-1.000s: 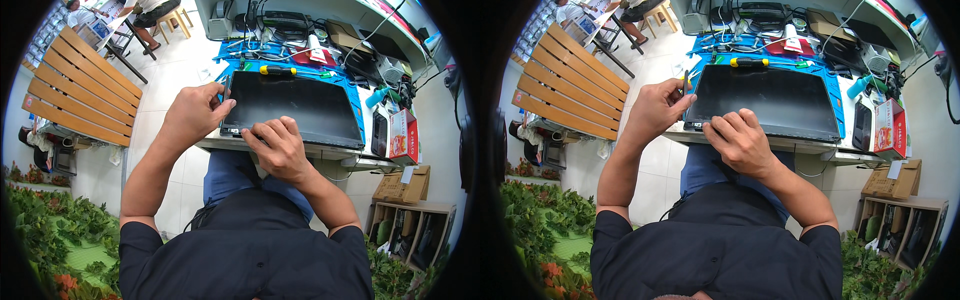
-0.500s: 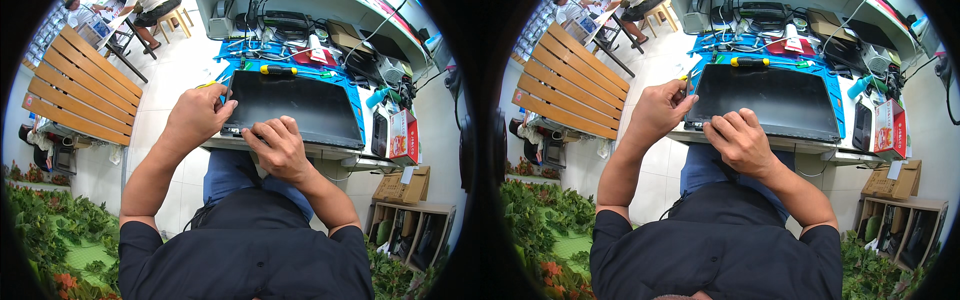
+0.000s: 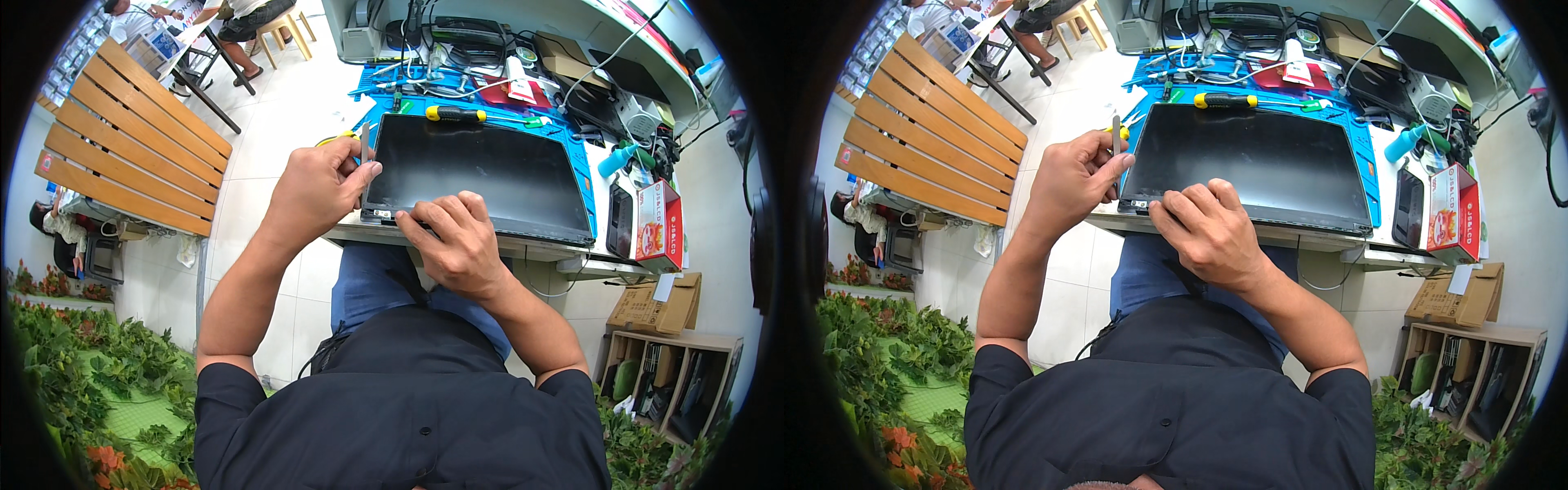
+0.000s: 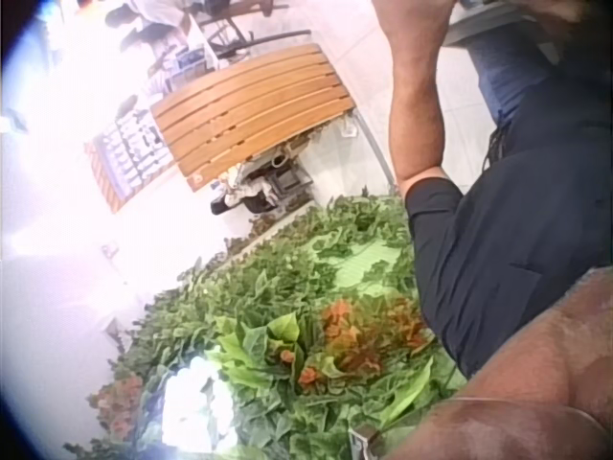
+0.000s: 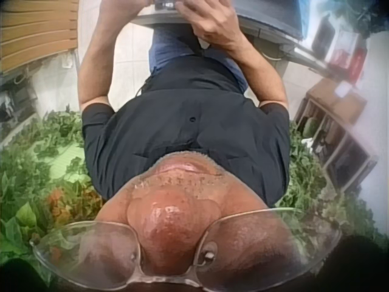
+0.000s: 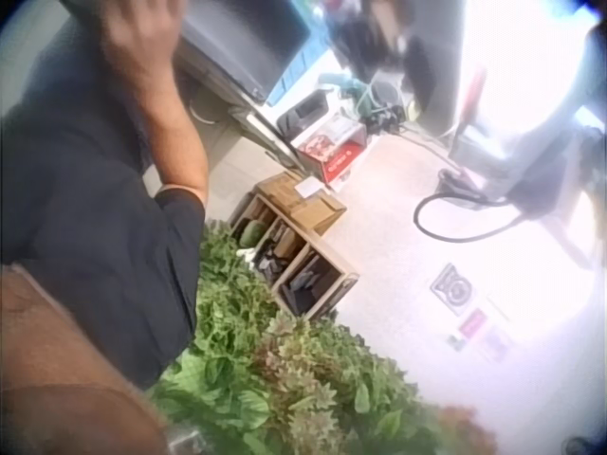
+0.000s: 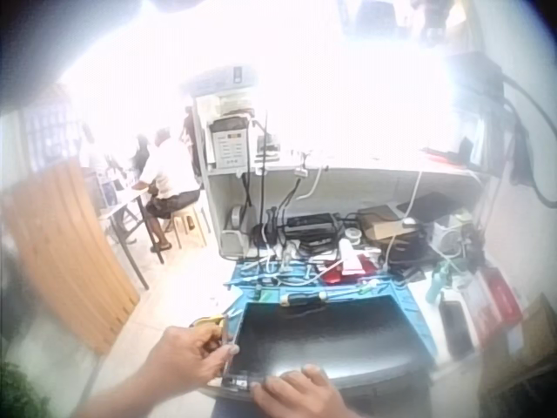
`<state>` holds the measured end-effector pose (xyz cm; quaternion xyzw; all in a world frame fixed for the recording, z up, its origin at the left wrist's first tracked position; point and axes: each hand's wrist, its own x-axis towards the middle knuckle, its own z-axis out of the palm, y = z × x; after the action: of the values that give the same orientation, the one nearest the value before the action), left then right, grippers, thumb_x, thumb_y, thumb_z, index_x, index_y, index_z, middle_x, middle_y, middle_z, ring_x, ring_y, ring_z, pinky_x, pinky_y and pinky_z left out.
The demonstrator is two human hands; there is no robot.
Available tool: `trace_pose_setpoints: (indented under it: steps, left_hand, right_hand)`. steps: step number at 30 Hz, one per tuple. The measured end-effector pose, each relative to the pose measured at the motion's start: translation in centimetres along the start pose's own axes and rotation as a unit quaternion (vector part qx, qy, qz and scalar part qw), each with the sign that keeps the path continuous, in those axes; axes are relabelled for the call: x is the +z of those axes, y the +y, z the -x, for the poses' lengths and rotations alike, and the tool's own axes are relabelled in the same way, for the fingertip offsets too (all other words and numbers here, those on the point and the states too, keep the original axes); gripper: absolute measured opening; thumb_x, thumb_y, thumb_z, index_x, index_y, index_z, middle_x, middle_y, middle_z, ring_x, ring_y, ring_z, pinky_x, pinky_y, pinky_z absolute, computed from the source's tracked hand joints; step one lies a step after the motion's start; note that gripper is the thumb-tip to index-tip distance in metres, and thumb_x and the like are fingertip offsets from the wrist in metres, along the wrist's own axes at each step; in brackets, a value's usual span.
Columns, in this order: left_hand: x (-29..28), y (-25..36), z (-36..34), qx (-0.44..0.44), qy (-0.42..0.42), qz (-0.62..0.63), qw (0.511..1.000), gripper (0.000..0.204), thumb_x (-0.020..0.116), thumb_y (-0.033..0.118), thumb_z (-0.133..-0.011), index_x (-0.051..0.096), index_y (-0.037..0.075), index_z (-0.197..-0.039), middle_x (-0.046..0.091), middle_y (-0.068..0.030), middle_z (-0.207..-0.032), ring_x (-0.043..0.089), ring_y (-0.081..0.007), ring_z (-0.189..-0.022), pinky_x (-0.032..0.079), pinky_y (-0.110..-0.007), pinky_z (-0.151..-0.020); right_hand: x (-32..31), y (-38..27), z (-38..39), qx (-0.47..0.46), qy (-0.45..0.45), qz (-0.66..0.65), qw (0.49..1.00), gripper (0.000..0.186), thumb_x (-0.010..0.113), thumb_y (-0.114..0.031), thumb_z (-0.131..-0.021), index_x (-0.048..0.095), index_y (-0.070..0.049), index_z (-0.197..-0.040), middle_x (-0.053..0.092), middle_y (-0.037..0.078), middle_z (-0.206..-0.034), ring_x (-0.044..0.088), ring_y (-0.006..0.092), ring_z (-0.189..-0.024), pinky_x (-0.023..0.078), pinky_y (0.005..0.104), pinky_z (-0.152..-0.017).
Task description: The person attaches a thin electrical component to the side of a monitor screen by hand and using a small metal tool, then uses a green handled tool to work on the wiring at the base of the screen.
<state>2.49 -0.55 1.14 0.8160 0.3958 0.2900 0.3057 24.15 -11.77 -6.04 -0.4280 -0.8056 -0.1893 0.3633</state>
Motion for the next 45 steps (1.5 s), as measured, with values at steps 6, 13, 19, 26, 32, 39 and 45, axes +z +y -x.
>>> trace_pose_setpoints:
  steps: [6, 13, 19, 26, 32, 39, 45]
  left_hand:
    - [-0.5, -0.3, 0.4, -0.047, 0.003, 0.097, 0.994, 0.017, 0.08, 0.012, -0.105, 0.076, -0.003, -0.11, 0.071, -0.0016, -0.072, 0.07, -0.0056, -0.06, 0.056, -0.022, -0.055]
    - [-0.1, -0.9, 0.9, -0.017, 0.004, 0.094, 0.995, 0.018, 0.082, 0.013, -0.104, 0.076, -0.003, -0.11, 0.074, -0.0029, -0.075, 0.07, -0.0063, -0.061, 0.056, -0.023, -0.056]
    - [0.6, -0.5, 1.0, 0.032, 0.037, 0.032, 0.998, 0.017, 0.083, 0.012, -0.102, 0.077, -0.003, -0.108, 0.075, -0.0035, -0.075, 0.07, -0.0064, -0.062, 0.054, -0.022, -0.057]
    - [0.8, 0.3, 1.1, 0.078, 0.056, -0.051, 0.994, 0.017, 0.083, 0.013, -0.101, 0.075, -0.002, -0.104, 0.073, -0.0049, -0.071, 0.069, -0.0075, -0.06, 0.053, -0.023, -0.056]
    - [0.7, 0.1, 1.1, 0.078, 0.07, -0.055, 0.993, 0.016, 0.083, 0.012, -0.1, 0.075, -0.002, -0.104, 0.074, -0.0056, -0.072, 0.069, -0.0082, -0.06, 0.053, -0.024, -0.056]
    - [1.6, 0.2, 1.4, 0.078, 0.076, -0.067, 0.992, 0.022, 0.087, 0.016, -0.097, 0.077, -0.001, -0.108, 0.076, -0.0131, -0.079, 0.075, -0.0202, -0.065, 0.057, -0.032, -0.061]
    - [3.5, -3.9, 4.2, 0.099, 0.157, -0.035, 0.982, 0.016, 0.083, 0.002, -0.101, 0.074, -0.005, -0.112, 0.071, -0.003, -0.077, 0.067, -0.0065, -0.068, 0.054, -0.023, -0.06]
  right_hand:
    - [0.0, -0.1, -0.2, 0.003, 0.002, -0.004, 1.0, 0.029, 0.074, -0.008, -0.084, 0.079, -0.007, -0.113, 0.069, 0.003, -0.106, 0.067, 0.0197, -0.094, 0.047, 0.0421, -0.092]
    - [0.1, -0.1, 0.0, 0.003, 0.0, -0.004, 1.0, 0.032, 0.074, -0.007, -0.081, 0.079, -0.007, -0.113, 0.068, 0.004, -0.106, 0.067, 0.0205, -0.093, 0.047, 0.0429, -0.091]
    - [0.2, -0.1, 0.1, 0.001, 0.0, -0.006, 1.0, 0.033, 0.075, -0.007, -0.081, 0.079, -0.006, -0.113, 0.068, 0.004, -0.106, 0.067, 0.0205, -0.093, 0.047, 0.0426, -0.09]
    - [0.1, -0.1, 0.1, 0.004, -0.001, -0.008, 1.0, 0.033, 0.074, -0.007, -0.081, 0.079, -0.006, -0.114, 0.069, 0.004, -0.106, 0.067, 0.0205, -0.094, 0.047, 0.0426, -0.091]
    - [0.5, -0.1, -0.3, 0.002, -0.001, -0.015, 1.0, 0.032, 0.073, -0.008, -0.083, 0.079, -0.006, -0.114, 0.069, 0.004, -0.108, 0.067, 0.0205, -0.094, 0.047, 0.0425, -0.091]
    - [-0.1, 0.1, 0.6, 0.004, -0.003, -0.018, 1.0, 0.043, 0.072, -0.014, -0.079, 0.08, -0.006, -0.12, 0.069, 0.005, -0.107, 0.068, 0.0225, -0.091, 0.048, 0.0407, -0.088]
    - [2.9, -0.5, 1.5, -0.014, 0.021, -0.017, 1.0, 0.024, 0.067, -0.023, -0.086, 0.074, -0.005, -0.101, 0.063, 0.005, -0.099, 0.063, 0.0225, -0.093, 0.047, 0.04, -0.089]
